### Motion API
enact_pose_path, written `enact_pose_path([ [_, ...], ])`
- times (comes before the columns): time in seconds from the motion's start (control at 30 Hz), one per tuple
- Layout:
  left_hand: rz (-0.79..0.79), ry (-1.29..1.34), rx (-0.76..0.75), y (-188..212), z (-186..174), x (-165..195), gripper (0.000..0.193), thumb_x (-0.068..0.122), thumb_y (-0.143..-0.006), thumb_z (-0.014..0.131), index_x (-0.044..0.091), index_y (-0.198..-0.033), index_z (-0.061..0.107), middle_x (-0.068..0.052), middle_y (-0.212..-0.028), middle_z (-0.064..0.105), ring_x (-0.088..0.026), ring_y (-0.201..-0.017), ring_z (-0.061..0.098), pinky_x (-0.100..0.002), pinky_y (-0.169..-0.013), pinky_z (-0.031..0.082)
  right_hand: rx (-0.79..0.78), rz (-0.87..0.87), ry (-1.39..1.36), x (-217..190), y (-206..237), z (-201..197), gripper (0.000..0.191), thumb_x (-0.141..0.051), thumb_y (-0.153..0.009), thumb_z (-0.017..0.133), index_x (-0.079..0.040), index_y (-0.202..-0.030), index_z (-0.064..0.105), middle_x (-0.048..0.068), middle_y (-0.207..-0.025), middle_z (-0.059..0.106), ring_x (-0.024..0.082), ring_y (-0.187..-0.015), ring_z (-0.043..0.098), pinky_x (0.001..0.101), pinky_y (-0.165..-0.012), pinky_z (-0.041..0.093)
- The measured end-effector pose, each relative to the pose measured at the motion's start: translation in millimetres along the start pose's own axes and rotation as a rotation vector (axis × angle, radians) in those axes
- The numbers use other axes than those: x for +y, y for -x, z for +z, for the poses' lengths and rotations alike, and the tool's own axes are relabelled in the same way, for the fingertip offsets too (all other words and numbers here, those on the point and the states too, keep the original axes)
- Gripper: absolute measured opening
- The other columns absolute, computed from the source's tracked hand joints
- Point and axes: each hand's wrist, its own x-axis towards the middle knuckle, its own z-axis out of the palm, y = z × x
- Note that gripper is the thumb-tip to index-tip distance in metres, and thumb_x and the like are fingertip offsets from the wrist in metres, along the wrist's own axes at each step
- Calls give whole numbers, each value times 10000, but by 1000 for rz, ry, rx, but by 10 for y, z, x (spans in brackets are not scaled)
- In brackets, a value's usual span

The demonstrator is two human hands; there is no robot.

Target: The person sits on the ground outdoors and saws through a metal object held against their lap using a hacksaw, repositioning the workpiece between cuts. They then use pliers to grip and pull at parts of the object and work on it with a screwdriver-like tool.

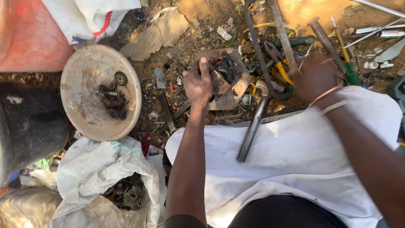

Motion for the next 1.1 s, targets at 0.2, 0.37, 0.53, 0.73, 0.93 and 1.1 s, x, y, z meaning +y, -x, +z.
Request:
enact_pose_path([
  [0.2, 515, 13, 111, 44, -156, 77, 673, 648, -1156, 374, 75, -1235, 718, -141, -1081, 741, -254, -947, 698, -432, -779, 588, 117, -141, -83, -800, 191, 202, 435, -354, -811, 769, -64, -1109, 642, 187, -1114, 628, 408, -983, 655, 562, -867, 510],
  [0.37, 60, 183, -29, -16, -72, 28, 685, 653, -998, 315, 108, -1127, 709, -67, -627, 624, -171, -533, 605, -413, -493, 526, -65, -48, -255, -626, 93, 296, 440, -288, -833, 791, 24, -1081, 605, 242, -1107, 610, 403, -915, 675, 494, -808, 561],
  [0.53, 39, 40, 187, 48, 53, 7, 651, 568, -1065, 329, 84, -873, 720, -63, -669, 655, -177, -576, 633, -392, -572, 521, 99, 154, -722, -548, 126, -34, 322, -288, -968, 732, 3, -1063, 635, 149, -821, 700, 305, -709, 691, 455, -690, 542],
  [0.73, 152, 108, 315, 170, 108, 1, 434, 336, -1063, 448, 14, -968, 722, -143, -797, 710, -289, -678, 679, -429, -650, 548, 374, 163, -1399, -586, 740, -1043, 178, -143, -1113, 650, 18, -1043, 682, -10, -668, 566, 74, -506, 479, 270, -480, 380],
  [0.93, 239, 83, 312, 178, 96, 12, 350, 221, -1050, 465, -3, -1008, 731, -178, -820, 738, -274, -679, 717, -440, -734, 590, 209, 142, -1471, -1122, 1422, -1276, 290, -214, -1070, 598, 1, -1229, 709, -63, -583, 509, 19, -481, 432, 218, -441, 337],
  [1.1, 173, 151, 249, 241, -6, 139, 343, 204, -1036, 454, -5, -1016, 725, -169, -750, 728, -254, -602, 709, -421, -694, 602, 198, 77, -1477, -1381, 1421, -1158, 323, -227, -1066, 614, 10, -1263, 711, -70, -623, 465, 8, -534, 362, 222, -464, 266],
])
